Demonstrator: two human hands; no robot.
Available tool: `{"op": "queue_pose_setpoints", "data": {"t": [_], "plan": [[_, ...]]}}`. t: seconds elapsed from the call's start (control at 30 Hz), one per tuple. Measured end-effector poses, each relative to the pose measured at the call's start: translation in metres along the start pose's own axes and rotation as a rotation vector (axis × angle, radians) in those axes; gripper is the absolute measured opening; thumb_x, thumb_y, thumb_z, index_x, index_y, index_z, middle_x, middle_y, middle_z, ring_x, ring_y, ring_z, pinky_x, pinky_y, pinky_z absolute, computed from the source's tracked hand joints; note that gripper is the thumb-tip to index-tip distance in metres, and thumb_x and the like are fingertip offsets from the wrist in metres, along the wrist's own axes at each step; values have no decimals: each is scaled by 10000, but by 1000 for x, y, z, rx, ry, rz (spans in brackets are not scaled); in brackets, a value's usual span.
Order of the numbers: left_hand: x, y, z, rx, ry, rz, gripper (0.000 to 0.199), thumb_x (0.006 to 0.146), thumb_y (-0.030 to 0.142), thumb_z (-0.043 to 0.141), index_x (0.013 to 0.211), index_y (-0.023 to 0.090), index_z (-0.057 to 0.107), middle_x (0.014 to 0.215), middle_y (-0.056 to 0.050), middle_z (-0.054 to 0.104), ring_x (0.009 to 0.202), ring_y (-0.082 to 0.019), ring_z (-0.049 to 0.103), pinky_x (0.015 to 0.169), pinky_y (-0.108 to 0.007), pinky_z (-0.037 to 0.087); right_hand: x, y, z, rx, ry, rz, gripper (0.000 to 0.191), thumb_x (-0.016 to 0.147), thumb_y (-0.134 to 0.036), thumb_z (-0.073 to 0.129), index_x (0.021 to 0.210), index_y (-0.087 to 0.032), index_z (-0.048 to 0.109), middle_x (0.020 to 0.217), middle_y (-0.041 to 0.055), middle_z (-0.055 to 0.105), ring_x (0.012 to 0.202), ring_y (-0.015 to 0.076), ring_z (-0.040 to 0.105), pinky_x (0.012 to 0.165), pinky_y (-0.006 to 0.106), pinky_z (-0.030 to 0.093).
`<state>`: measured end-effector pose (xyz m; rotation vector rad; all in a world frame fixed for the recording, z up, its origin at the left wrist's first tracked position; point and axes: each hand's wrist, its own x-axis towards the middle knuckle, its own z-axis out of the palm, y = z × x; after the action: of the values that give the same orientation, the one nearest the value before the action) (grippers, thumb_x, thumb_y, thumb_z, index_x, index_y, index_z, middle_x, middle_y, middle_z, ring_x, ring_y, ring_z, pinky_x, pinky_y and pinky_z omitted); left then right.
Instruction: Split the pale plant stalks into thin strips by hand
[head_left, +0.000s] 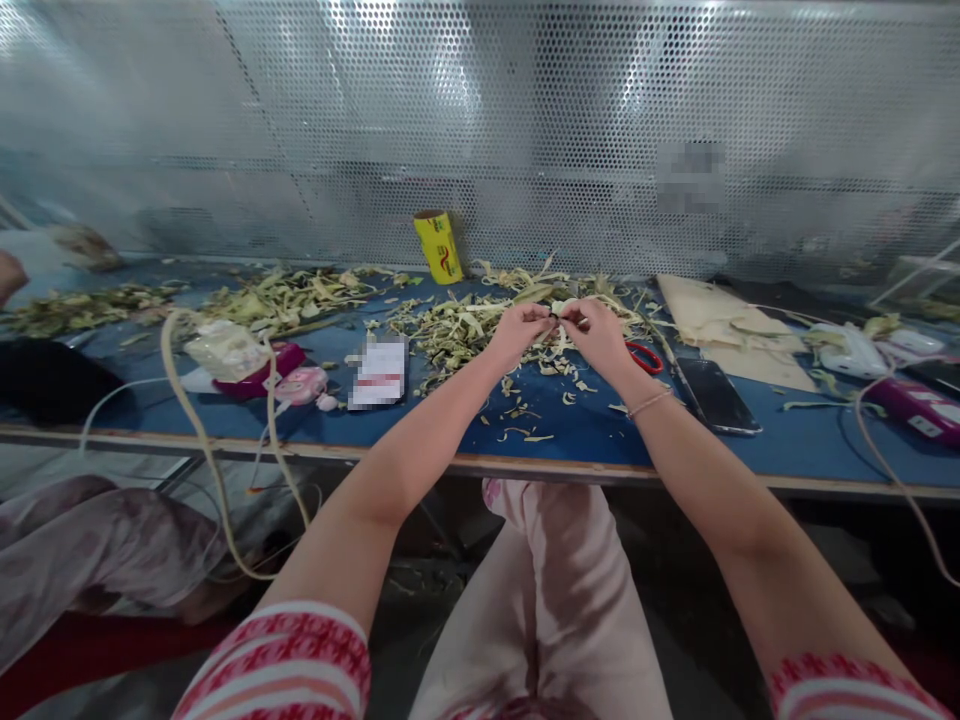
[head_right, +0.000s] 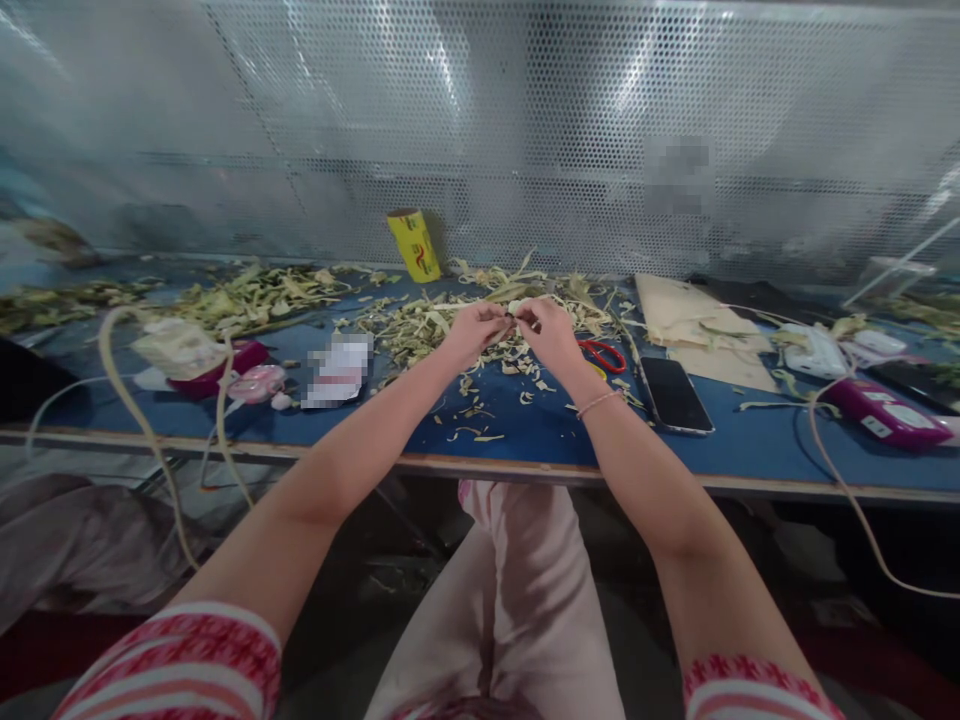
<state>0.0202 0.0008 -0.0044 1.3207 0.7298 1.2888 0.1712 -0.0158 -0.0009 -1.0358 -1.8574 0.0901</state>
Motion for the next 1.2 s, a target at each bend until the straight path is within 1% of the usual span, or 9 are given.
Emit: {"op": "queue_pose_setpoints", "data": {"t": [0.17, 0.23, 0.3, 0.43, 0.5, 0.7, 0.8, 0.97, 1.2], "plan": [[-4, 6, 2, -9, -71, -24, 185, 646, 188, 744, 660, 123, 571, 542, 6, 605, 451, -44, 488, 478, -194, 342, -1, -1, -1, -63, 12, -19, 172, 764, -127, 532, 864, -193, 655, 837, 60, 616, 797, 180, 563, 666, 288, 490], [-4, 7, 2, -17, -83, -35, 200, 631, 211, 765, 651, 119, 589, 547, -2, 606, 471, -46, 497, 460, -186, 319, -1, -2, -1, -91, 25, -22, 171, 779, -139, 532, 869, -199, 665, 838, 65, 624, 808, 191, 570, 685, 306, 495], [-4, 8, 2, -32, -80, -46, 221, 609, 227, 788, 658, 117, 604, 563, -4, 609, 509, -53, 526, 462, -182, 322, -2, -2, -1, -106, 34, -36, 171, 802, -158, 526, 879, -200, 673, 869, 76, 638, 819, 198, 583, 725, 331, 500], [-5, 9, 3, -34, -109, -35, 242, 614, 260, 799, 699, 117, 622, 547, 22, 577, 487, -32, 480, 483, -182, 356, -3, -2, -1, -133, 58, -93, 185, 853, -204, 503, 889, -211, 685, 943, 88, 661, 910, 218, 606, 872, 394, 473], [-6, 8, 3, -52, -114, -29, 262, 598, 264, 809, 710, 117, 623, 550, 31, 569, 502, -31, 488, 509, -180, 381, -3, 0, -1, -153, 63, -106, 199, 866, -218, 496, 902, -220, 691, 956, 87, 669, 942, 225, 606, 902, 409, 462], [-3, 2, 2, -86, -110, 7, 330, 544, 298, 831, 736, 121, 630, 590, 23, 604, 523, -38, 509, 506, -173, 377, -3, 1, 1, -194, 58, -142, 215, 864, -192, 494, 934, -211, 696, 921, 86, 665, 921, 211, 603, 884, 374, 480], [-3, 2, 1, -58, -112, 20, 290, 579, 281, 812, 748, 118, 641, 629, -2, 633, 545, -46, 534, 502, -174, 375, -3, -1, 0, -206, 46, -130, 211, 862, -191, 497, 935, -199, 696, 915, 98, 663, 921, 219, 601, 889, 385, 475], [-4, 5, 3, -58, -72, 10, 228, 622, 225, 778, 747, 112, 624, 657, -7, 648, 637, -72, 613, 630, -194, 463, -2, -4, -2, -176, 63, -123, 205, 851, -186, 514, 929, -198, 704, 927, 88, 681, 899, 210, 609, 867, 369, 480], [-2, 5, 3, -28, -35, 36, 137, 653, 163, 724, 707, 118, 606, 600, 19, 611, 578, -56, 584, 666, -209, 483, -2, -6, -3, -151, 47, -79, 198, 840, -236, 549, 907, -227, 735, 920, 64, 696, 814, 190, 626, 813, 351, 490]]}}
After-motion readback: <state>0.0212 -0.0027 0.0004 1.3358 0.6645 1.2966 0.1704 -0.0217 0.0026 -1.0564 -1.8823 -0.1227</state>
